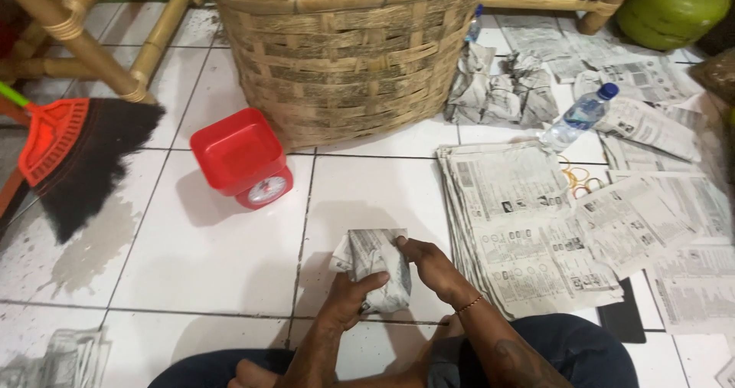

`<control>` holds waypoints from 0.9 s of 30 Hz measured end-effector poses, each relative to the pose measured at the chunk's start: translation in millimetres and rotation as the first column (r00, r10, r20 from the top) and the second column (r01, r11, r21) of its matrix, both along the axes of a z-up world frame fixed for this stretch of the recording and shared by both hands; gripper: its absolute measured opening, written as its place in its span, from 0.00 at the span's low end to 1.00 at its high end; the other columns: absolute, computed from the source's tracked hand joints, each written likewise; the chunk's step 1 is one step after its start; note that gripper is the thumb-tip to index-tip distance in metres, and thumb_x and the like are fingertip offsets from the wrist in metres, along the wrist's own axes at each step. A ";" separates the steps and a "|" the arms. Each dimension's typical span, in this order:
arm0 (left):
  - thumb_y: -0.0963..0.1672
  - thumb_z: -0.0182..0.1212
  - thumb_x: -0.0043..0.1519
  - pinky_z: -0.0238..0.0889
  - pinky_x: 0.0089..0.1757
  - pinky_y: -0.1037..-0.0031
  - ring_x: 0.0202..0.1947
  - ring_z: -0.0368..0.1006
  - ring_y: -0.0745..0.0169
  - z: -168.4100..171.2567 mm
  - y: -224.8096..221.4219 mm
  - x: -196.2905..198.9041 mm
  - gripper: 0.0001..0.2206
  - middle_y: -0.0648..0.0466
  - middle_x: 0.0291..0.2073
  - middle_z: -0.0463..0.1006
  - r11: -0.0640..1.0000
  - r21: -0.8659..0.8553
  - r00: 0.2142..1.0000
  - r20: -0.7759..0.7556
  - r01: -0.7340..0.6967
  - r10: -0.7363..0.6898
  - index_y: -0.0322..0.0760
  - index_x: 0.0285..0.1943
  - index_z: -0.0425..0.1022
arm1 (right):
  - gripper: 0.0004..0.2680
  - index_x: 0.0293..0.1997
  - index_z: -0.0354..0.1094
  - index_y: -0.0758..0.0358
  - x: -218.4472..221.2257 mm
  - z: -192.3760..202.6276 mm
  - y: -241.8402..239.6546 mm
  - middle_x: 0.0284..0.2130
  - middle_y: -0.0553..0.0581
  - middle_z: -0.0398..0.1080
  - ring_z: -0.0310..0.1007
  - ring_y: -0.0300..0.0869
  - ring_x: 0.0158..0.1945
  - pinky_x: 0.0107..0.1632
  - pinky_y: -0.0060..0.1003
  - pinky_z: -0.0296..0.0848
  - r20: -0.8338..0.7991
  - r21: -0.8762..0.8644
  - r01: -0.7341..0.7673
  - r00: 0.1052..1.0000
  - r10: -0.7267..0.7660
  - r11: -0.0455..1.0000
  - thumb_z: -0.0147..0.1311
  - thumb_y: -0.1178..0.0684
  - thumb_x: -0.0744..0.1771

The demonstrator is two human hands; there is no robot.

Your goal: A person is sitting on the floor, picking tubers from a large basket, placing them in a red container, and wrapping them in newspaper.

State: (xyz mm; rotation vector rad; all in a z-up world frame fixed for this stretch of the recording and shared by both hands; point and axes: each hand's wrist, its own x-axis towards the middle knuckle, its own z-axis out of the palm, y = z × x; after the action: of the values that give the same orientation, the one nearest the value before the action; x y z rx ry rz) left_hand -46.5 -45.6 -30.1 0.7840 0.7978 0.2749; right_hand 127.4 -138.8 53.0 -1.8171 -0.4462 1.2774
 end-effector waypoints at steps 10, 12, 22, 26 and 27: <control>0.35 0.67 0.50 0.74 0.42 0.55 0.40 0.80 0.37 10.8 -0.1 2.1 0.24 0.31 0.43 0.83 0.991 -0.036 0.990 -0.063 -0.126 0.124 0.18 0.59 0.76 | 0.11 0.56 0.75 0.64 332.0 -89.9 -83.7 0.40 0.63 0.78 0.75 0.49 0.36 0.38 0.44 0.75 0.494 -0.199 0.332 0.847 -0.198 0.922 0.60 0.59 0.68; 0.34 0.67 0.51 0.75 0.41 0.55 0.38 0.80 0.37 0.9 1.0 0.0 0.23 0.30 0.41 0.83 0.986 -0.063 0.987 -0.064 -0.153 0.149 0.16 0.57 0.77 | 0.11 0.53 0.78 0.62 394.5 -126.8 -122.0 0.44 0.64 0.79 0.76 0.56 0.41 0.43 0.48 0.74 0.738 -0.274 0.396 0.671 -0.072 0.876 0.56 0.53 0.67; 0.32 0.68 0.51 0.75 0.41 0.54 0.36 0.81 0.37 -39.4 11.2 0.5 0.19 0.30 0.39 0.85 0.981 -0.079 0.978 -0.129 -0.175 0.164 0.15 0.53 0.80 | 0.11 0.46 0.82 0.53 445.3 -188.9 -122.9 0.41 0.59 0.79 0.76 0.57 0.42 0.45 0.52 0.75 0.877 -0.250 0.585 0.475 -0.075 0.771 0.65 0.41 0.66; 0.33 0.70 0.50 0.74 0.43 0.56 0.39 0.80 0.41 -33.6 15.2 4.0 0.20 0.34 0.40 0.84 0.986 -0.051 0.980 -0.127 -0.159 0.152 0.19 0.54 0.79 | 0.10 0.47 0.81 0.55 458.5 -201.9 -124.4 0.43 0.62 0.78 0.75 0.60 0.45 0.47 0.55 0.73 0.860 -0.289 0.587 0.506 -0.064 0.756 0.60 0.45 0.67; 0.34 0.68 0.52 0.74 0.42 0.56 0.37 0.80 0.40 -27.8 15.1 4.5 0.18 0.32 0.39 0.84 0.985 -0.064 0.978 -0.140 -0.163 0.153 0.17 0.53 0.80 | 0.08 0.46 0.80 0.60 472.6 -216.4 -137.2 0.39 0.61 0.78 0.75 0.54 0.38 0.41 0.48 0.74 0.878 -0.141 0.572 0.450 -0.165 0.808 0.61 0.48 0.69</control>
State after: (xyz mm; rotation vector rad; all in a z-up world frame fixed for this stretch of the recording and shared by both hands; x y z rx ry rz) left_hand -42.0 -30.5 -57.9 0.6740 0.9945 0.3347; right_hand 599.9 -275.9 -163.4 -2.6824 -0.2104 0.0541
